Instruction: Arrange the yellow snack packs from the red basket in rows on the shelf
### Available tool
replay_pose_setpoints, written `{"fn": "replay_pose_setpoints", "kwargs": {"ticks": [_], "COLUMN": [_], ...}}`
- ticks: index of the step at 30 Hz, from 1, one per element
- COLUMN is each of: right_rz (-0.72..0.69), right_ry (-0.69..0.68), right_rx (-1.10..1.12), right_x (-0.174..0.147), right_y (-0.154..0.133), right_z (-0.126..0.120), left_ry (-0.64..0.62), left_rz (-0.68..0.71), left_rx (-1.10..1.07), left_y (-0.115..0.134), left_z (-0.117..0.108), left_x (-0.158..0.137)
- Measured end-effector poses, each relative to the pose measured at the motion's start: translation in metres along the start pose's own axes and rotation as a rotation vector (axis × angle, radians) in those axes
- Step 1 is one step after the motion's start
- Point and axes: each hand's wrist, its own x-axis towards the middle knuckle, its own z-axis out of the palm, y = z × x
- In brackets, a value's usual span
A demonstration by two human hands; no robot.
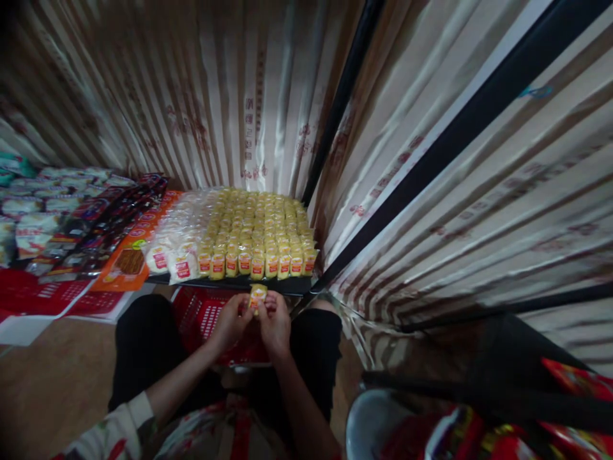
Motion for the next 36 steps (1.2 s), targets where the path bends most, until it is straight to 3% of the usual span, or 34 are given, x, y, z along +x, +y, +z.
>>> {"fn": "replay_pose_setpoints", "kwargs": {"ticks": [5,11,20,27,36], "right_rz": [-0.061,-0.169,-0.261,-0.191,-0.125], "right_ry": [0.075,0.22,0.26,0.251,0.192], "right_rx": [0.024,-0.151,-0.173,-0.135,-0.086], "right_x": [-0.003,-0.007,-0.002,0.011,0.023], "right_y": [-0.002,-0.005,0.004,0.015,0.026], "right_z": [-0.006,-0.014,-0.022,-0.031,-0.035], "left_ry": [0.03,0.032,0.026,0.013,-0.037], "left_rz": [0.022,0.051,0.054,0.04,0.064], "left_rx": [-0.039,-0.078,0.03,0.208,0.231], "left_y": [0.011,0.029,0.056,0.073,0.076], "left_z": [0.012,0.027,0.051,0.062,0.071], "left_x": [0.008,0.022,0.042,0.051,0.06]}}
